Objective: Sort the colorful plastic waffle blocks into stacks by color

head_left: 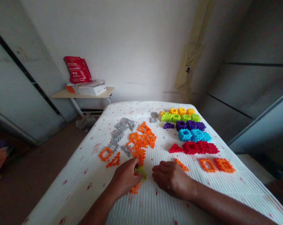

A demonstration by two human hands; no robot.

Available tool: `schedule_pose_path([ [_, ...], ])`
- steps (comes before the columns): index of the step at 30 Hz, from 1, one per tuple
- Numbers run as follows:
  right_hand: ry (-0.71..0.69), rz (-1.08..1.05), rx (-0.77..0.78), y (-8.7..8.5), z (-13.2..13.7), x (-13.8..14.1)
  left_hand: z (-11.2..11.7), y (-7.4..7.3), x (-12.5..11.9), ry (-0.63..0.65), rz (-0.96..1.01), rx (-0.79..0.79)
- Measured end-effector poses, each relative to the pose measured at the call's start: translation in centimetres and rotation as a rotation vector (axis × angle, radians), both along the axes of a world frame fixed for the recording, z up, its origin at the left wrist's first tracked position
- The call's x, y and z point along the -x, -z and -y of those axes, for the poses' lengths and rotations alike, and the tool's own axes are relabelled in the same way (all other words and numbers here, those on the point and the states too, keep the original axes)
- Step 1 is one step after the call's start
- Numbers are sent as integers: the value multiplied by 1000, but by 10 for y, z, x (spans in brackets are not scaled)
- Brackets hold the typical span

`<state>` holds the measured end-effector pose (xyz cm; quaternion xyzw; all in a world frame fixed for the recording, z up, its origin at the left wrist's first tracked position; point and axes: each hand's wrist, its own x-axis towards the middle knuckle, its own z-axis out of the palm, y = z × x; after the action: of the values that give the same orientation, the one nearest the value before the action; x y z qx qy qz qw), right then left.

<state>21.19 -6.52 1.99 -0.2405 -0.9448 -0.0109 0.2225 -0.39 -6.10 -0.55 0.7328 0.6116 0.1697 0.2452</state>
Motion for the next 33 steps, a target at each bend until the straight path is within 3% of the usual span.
schedule_pose_path([
  [5, -13, 9, -79, 24, 1, 9, -12, 2, 5, -57, 274, -72],
  [9, -13, -139, 2, 27, -4, 6, -17, 0, 13, -83, 396, -449],
  [12, 32, -295, 183, 25, -9, 2, -16, 1, 14, -46, 384, -646],
  [17, 237, -489, 609, 18, -22, -4, -10, -3, 8, 59, 394, -761],
  [21, 263, -504, 784, 11, -31, -7, -5, -10, 1, 91, 371, -843],
  [26, 178, -489, 788, 2, -33, -5, 1, -11, -3, 111, 303, -899],
  [33, -2, -411, 635, -9, -39, 2, 2, -6, -3, 183, 366, -849],
])
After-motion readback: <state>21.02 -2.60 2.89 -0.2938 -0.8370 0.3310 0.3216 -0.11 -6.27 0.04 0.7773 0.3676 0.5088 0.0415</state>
